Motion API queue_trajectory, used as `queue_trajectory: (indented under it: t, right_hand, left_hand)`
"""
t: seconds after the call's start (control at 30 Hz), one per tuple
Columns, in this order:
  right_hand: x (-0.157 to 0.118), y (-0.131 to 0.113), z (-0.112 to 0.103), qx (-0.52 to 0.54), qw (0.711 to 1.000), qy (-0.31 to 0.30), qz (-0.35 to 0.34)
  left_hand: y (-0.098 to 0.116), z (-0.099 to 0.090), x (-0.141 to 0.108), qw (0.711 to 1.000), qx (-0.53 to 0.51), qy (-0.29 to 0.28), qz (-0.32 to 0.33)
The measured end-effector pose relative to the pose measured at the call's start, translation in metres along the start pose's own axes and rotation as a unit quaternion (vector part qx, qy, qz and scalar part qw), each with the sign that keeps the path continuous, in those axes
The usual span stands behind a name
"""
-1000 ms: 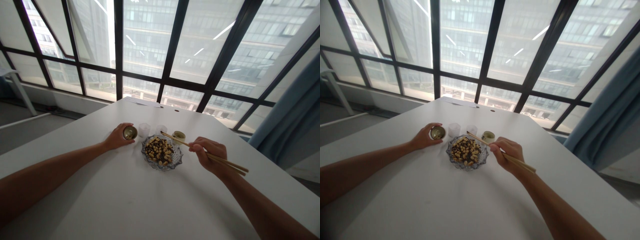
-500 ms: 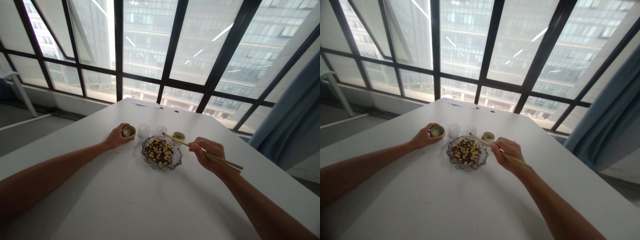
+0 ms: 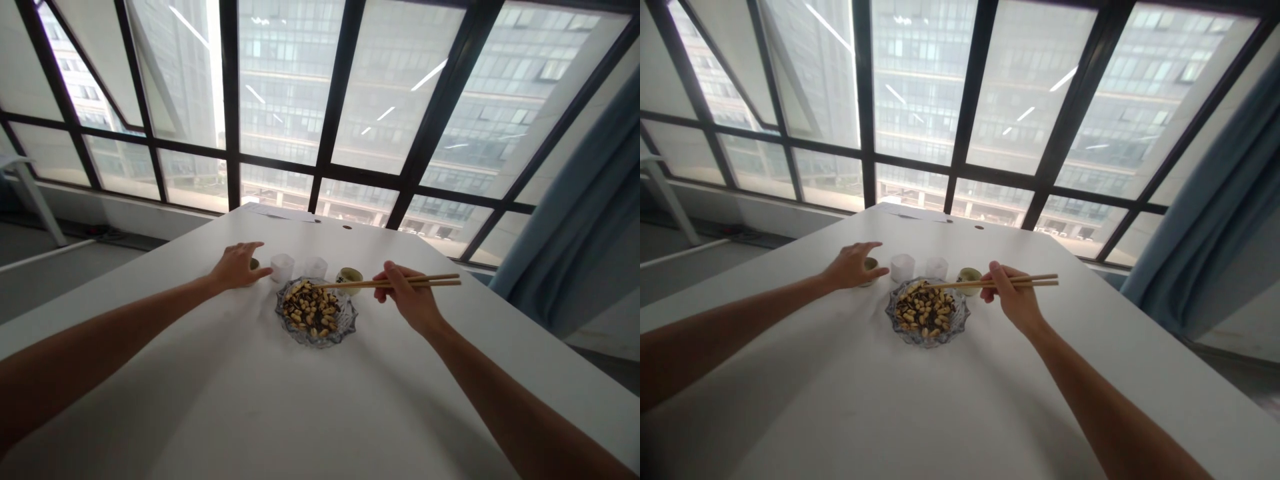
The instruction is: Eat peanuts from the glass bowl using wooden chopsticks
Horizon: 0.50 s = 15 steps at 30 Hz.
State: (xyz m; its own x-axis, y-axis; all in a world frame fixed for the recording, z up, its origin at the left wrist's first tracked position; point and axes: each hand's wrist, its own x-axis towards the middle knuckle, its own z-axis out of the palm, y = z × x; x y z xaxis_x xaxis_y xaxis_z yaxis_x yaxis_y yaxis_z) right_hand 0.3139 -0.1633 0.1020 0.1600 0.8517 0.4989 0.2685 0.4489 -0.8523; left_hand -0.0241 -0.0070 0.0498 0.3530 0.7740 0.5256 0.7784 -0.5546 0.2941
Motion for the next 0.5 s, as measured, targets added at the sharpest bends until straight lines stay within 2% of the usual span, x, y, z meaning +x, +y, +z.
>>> queue_trajectory:
  t: [0.1, 0.2, 0.27, 0.37, 0.43, 0.5]
  right_hand:
    - [0.006, 0.007, -0.001, 0.082, 0.995, 0.009, 0.051]
    - [0.009, 0.012, -0.003, 0.117, 0.99, 0.016, 0.076]
    - [0.01, 0.014, -0.005, 0.118, 0.99, 0.025, 0.077]
    - [0.011, 0.015, -0.006, 0.103, 0.992, 0.053, 0.052]
    - [0.011, 0.015, -0.007, 0.092, 0.993, 0.066, 0.029]
    - [0.011, 0.015, -0.008, 0.081, 0.995, 0.064, 0.017]
  left_hand:
    - [0.021, 0.007, 0.019, 0.998, 0.032, -0.057, 0.004]
    - [0.036, 0.018, 0.032, 0.993, 0.029, -0.113, -0.029]
    - [0.04, 0.025, 0.036, 0.992, 0.021, -0.12, -0.028]
    - [0.039, 0.03, 0.034, 0.994, 0.017, -0.078, 0.069]
    - [0.035, 0.029, 0.031, 0.987, 0.018, -0.056, 0.149]
    - [0.032, 0.028, 0.027, 0.979, 0.016, -0.047, 0.195]
